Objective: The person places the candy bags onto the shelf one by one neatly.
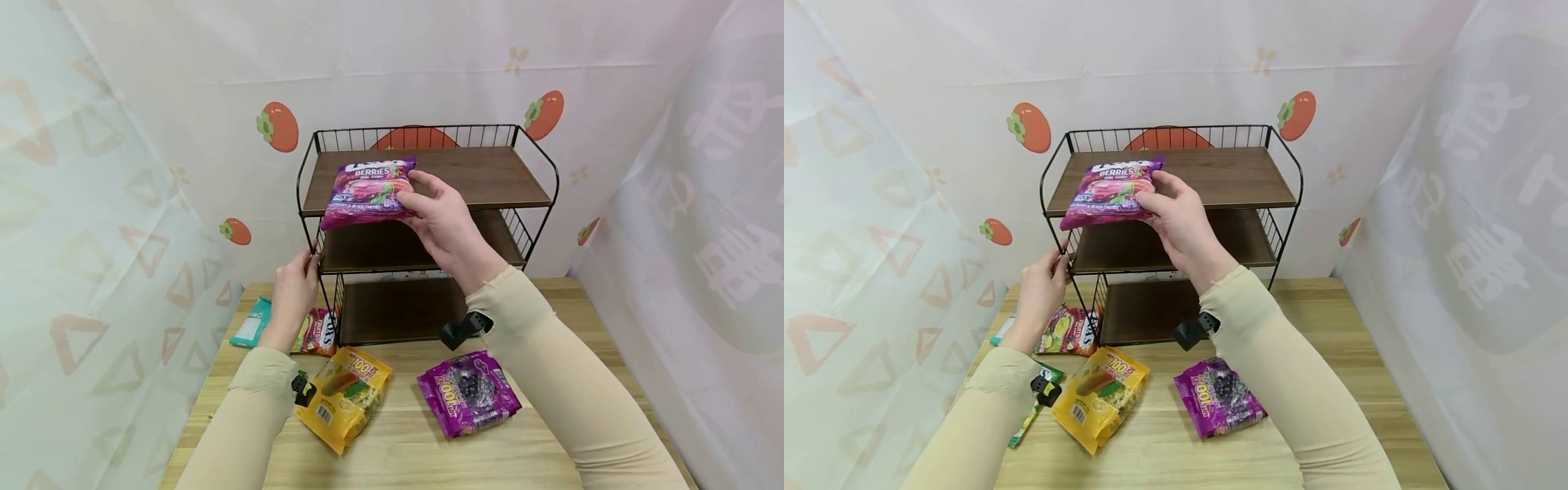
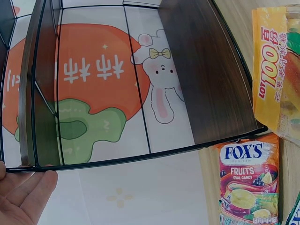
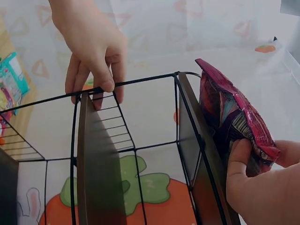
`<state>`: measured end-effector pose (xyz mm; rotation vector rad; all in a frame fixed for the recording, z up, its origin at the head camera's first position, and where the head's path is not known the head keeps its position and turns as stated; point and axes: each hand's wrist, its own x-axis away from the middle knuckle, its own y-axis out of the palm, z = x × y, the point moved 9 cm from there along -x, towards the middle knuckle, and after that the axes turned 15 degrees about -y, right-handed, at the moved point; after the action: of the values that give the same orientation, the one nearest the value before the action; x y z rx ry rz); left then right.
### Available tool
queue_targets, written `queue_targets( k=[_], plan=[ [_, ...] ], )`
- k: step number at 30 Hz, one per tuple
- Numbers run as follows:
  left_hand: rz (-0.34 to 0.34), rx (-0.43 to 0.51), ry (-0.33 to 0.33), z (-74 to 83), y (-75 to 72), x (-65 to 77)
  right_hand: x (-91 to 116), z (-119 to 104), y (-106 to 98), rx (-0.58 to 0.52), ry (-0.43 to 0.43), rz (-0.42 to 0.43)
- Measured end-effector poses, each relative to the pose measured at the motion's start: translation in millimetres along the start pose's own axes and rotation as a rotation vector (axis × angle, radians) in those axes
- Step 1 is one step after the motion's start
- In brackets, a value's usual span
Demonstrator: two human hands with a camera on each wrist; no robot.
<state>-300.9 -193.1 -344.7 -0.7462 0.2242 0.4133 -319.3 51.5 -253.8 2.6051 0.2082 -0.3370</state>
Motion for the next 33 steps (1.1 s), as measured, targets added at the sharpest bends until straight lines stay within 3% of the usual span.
queue_targets(
  k=[9,13,25,33],
  plan=[
    [0.017,-0.005,0.009,-0.7,0.0,0.4,0.6,-11.7,-9.6,0.384,-0.112,0.004],
    [0.013,-0.005,0.004,-1.4,0.3,0.0,1.5,-16.6,-14.3,0.502,-0.165,0.007],
    [0.012,0.012,-0.004,-0.6,-1.3,-0.2,7.0,-20.0,-14.4,0.585,-0.233,-0.077],
    [0.013,0.012,-0.008,-1.3,-1.4,-0.6,11.8,-19.3,-7.3,0.754,-0.273,-0.183]
  ],
)
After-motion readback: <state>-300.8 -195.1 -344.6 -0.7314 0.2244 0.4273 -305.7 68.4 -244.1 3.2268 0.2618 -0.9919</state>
